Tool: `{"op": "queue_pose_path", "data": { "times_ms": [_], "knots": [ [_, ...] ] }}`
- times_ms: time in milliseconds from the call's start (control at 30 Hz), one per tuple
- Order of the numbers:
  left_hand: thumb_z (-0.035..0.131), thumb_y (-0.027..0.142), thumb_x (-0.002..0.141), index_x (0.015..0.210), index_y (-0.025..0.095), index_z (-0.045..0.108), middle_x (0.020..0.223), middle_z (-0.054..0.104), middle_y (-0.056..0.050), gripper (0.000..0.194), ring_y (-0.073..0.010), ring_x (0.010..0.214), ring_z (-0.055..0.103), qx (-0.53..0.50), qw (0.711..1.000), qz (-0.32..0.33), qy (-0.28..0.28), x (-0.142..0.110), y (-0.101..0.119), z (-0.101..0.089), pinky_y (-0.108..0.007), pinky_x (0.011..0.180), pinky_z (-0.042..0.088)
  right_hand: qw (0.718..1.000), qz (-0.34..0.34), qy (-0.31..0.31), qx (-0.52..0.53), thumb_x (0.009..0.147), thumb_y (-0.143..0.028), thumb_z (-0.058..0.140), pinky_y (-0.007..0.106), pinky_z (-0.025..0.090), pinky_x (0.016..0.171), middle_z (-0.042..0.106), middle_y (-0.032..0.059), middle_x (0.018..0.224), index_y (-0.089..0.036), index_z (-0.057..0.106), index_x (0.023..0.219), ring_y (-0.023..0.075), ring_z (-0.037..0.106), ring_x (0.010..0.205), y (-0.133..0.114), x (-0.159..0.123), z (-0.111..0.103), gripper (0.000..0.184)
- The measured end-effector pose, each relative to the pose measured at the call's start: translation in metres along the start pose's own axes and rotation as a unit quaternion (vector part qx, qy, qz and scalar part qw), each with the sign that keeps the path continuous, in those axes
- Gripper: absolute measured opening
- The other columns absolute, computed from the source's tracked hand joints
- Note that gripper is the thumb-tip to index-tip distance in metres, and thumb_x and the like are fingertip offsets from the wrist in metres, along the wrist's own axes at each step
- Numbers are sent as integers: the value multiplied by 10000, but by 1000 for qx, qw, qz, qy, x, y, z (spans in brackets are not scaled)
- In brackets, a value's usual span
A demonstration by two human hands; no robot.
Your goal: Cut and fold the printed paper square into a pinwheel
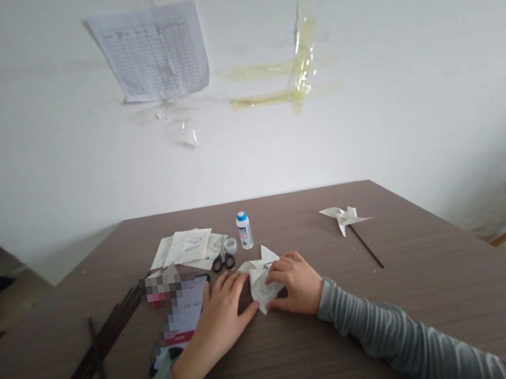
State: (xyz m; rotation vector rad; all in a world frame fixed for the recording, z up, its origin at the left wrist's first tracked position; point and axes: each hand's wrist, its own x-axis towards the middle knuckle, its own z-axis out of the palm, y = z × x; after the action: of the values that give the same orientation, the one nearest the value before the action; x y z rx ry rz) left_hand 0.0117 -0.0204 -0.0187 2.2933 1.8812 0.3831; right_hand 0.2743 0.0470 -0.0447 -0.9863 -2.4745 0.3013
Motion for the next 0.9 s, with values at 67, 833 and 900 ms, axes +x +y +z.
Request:
{"op": "queue_pose_path", "data": {
  "times_ms": [67, 833, 900],
  "knots": [
    [908, 332, 1078, 1736, 398, 829, 1811, 829, -123, 666, -559, 1793, 650, -4, 1000, 5, 2, 0, -1, 0, -861, 1534, 484, 1000, 16, -5, -13, 942, -522, 1152, 648, 647, 1314, 976, 127, 1277, -308, 1014, 1258, 425, 909, 1256, -5, 1, 0, 405],
    [890, 371, 1081, 1746, 383, 814, 1830, 816, -123, 669, -540, 1787, 668, 7, 1000, 17, -3, 8, -5, 10, -798, 1573, 472, 997, 59, 6, -42, 925, -469, 1085, 743, 606, 1384, 940, 91, 1296, -353, 937, 1258, 415, 880, 1270, 0, 0, 12, 383],
    [893, 379, 1074, 1743, 392, 815, 1807, 830, -118, 673, -544, 1777, 671, 3, 1000, 22, 1, 9, -6, 11, -808, 1567, 474, 998, 56, 10, -39, 954, -445, 1052, 758, 591, 1401, 946, 101, 1272, -331, 935, 1228, 416, 889, 1250, 2, 1, 12, 319]
  ]
}}
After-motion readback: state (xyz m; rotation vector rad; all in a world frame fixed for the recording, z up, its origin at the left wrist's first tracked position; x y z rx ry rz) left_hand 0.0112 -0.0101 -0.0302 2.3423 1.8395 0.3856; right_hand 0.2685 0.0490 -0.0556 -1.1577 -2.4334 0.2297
